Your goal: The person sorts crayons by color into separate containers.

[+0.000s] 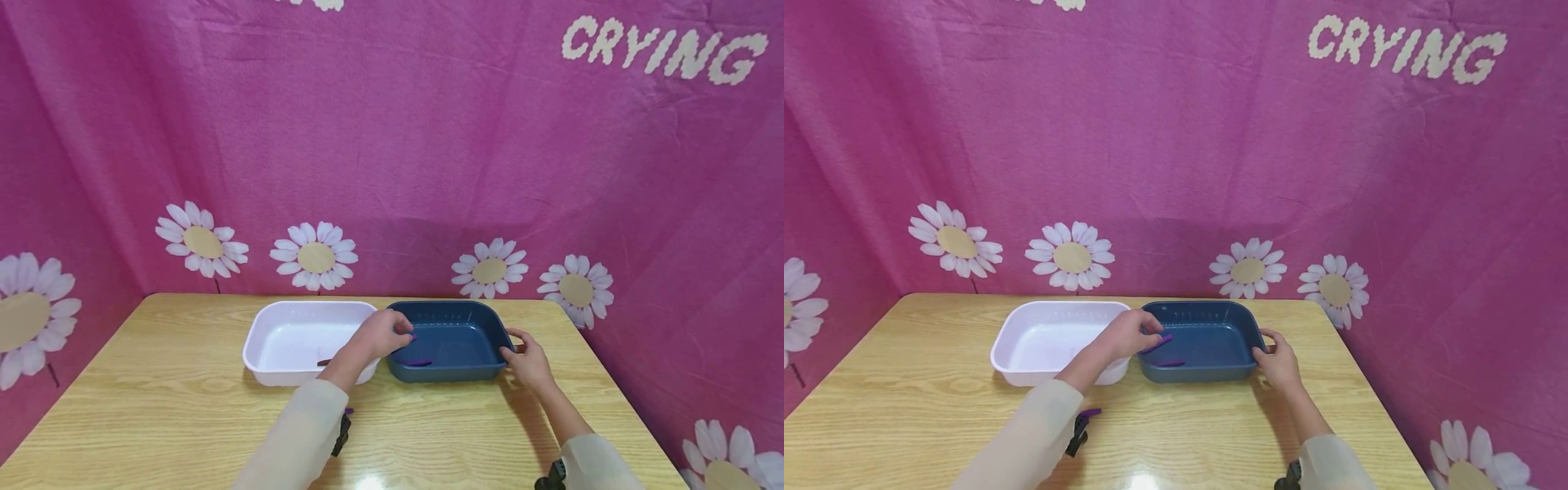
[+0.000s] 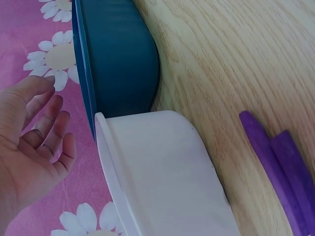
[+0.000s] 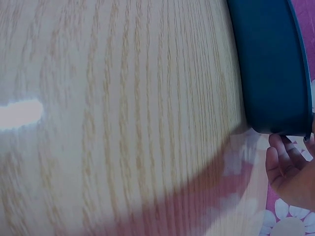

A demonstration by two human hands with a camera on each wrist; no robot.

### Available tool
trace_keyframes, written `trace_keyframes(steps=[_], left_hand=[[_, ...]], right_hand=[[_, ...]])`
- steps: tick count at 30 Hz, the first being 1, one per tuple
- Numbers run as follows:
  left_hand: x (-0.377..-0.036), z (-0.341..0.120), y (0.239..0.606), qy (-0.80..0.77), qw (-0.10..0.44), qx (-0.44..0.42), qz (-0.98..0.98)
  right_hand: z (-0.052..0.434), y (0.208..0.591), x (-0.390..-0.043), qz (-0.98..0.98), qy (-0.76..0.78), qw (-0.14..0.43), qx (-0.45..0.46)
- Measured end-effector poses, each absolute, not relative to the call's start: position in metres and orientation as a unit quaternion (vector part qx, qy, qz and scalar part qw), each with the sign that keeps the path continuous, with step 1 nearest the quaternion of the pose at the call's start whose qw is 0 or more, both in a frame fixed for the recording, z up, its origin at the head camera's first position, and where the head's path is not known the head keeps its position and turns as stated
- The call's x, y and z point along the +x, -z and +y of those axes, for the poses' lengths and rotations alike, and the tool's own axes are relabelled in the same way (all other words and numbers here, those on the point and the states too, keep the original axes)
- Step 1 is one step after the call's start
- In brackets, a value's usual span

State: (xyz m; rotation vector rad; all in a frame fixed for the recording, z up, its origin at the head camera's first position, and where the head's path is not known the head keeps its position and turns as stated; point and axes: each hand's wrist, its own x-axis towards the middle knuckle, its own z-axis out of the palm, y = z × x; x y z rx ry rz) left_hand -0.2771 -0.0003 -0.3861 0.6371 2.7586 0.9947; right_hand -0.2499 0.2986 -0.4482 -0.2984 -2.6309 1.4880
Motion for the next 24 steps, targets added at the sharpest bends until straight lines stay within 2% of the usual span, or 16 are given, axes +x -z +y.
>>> trace_keyframes(steps=[9, 24], left_hand=[[-0.274, -0.012, 0.386, -0.33, 0.079, 0.218, 0.915], [-0.264, -0.039, 0.381, -0.346, 0.041, 0.25, 0.903]], right_hand=[[0.299, 0.448, -0.25, -0.865, -0.491, 0.055, -0.093], [0.299, 0.448, -0.25, -0.865, -0.49, 0.055, -0.093]])
